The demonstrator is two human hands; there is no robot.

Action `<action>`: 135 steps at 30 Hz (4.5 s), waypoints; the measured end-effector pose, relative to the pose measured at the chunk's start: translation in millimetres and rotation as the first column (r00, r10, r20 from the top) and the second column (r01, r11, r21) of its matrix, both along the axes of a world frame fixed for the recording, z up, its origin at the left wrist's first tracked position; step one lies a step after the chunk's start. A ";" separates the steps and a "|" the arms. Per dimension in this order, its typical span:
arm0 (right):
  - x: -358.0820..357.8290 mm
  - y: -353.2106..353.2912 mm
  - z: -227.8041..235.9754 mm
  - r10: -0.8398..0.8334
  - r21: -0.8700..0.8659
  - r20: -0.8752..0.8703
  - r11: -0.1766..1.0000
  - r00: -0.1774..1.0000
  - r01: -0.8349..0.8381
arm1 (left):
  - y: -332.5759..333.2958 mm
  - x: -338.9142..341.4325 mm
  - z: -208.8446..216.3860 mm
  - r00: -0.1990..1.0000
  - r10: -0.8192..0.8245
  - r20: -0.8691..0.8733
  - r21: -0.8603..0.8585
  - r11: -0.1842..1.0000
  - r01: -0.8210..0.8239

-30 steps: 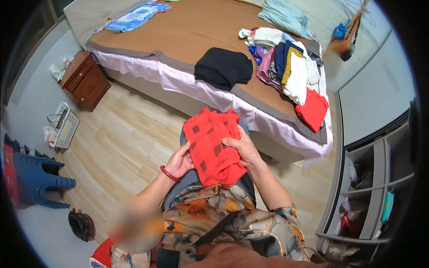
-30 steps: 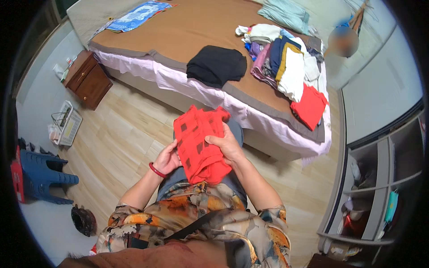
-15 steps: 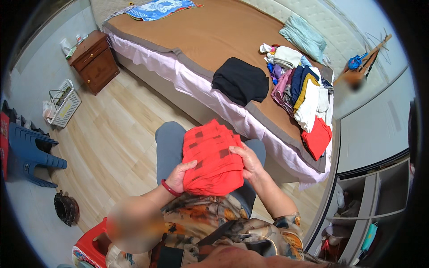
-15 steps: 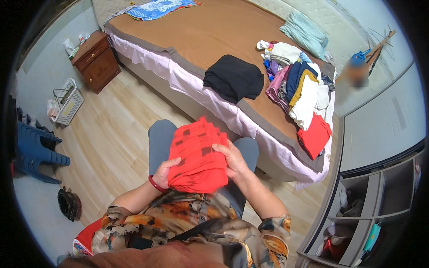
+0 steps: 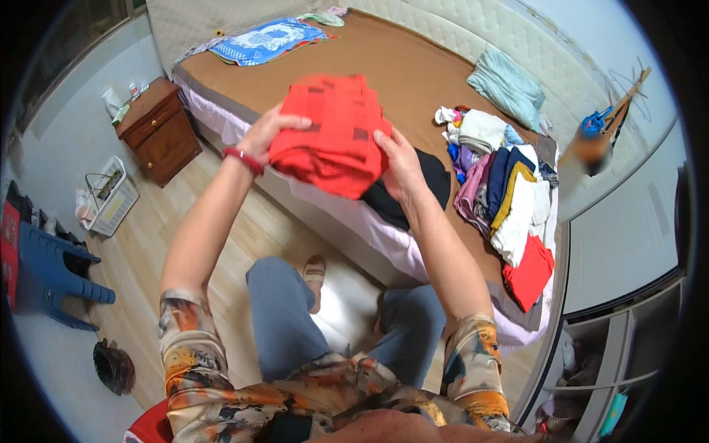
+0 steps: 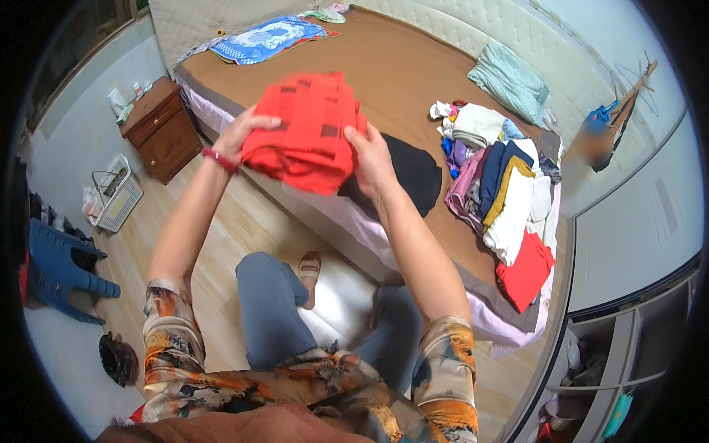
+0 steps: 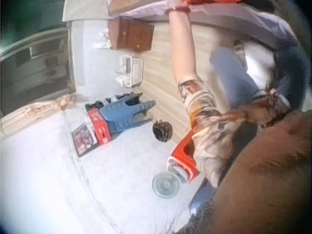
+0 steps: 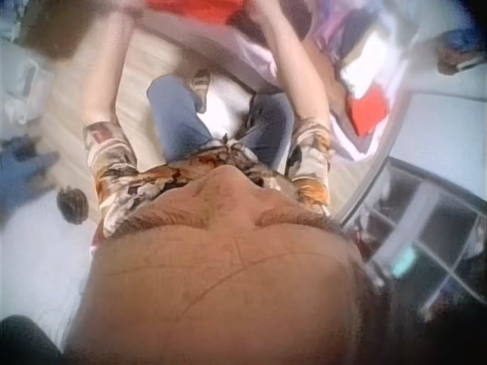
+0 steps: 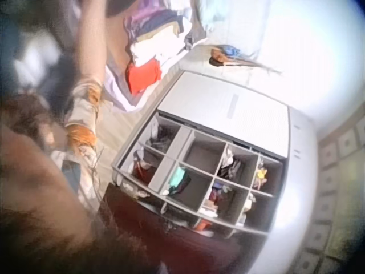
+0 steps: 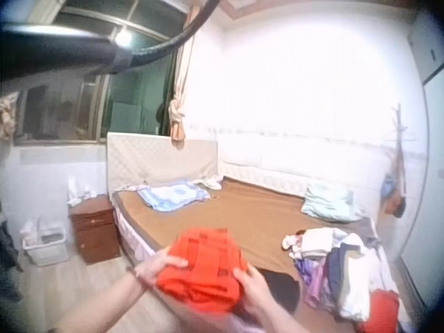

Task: The person takes items of clothing from a shelf, places them on a bed, and then sits to fold a black pair of leggings, a red patterned garment, a red short-sleeved shirt, and a striped garment one by one, smoothing them by hand and placing them into a stack.

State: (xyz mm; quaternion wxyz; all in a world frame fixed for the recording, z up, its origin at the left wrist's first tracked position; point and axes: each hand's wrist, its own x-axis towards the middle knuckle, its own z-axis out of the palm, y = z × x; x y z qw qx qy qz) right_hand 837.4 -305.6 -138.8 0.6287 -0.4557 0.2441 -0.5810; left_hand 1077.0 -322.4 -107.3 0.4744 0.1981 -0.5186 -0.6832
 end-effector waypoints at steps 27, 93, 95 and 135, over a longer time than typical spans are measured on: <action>-61.3 165.3 -304.5 0.527 0.511 -0.831 0.849 0.177 -0.133 | -244.5 1.2 -232.8 -0.415 0.493 0.765 -0.551 0.834 -0.026; -219.7 264.5 -25.1 -0.418 -0.536 -0.752 0.838 0.509 -0.104 | 224.8 -143.8 -323.0 0.989 -0.102 -0.108 0.776 0.613 0.148; -171.4 292.9 -66.8 -0.278 -0.377 -0.919 0.828 0.279 -0.416 | 228.0 -156.8 -268.9 0.873 -0.034 -0.487 0.631 0.677 0.379; -133.3 336.6 -154.5 -0.247 -0.257 -0.936 0.966 0.253 -0.008 | 235.3 6.0 -290.6 0.825 0.251 -0.506 0.592 0.797 0.121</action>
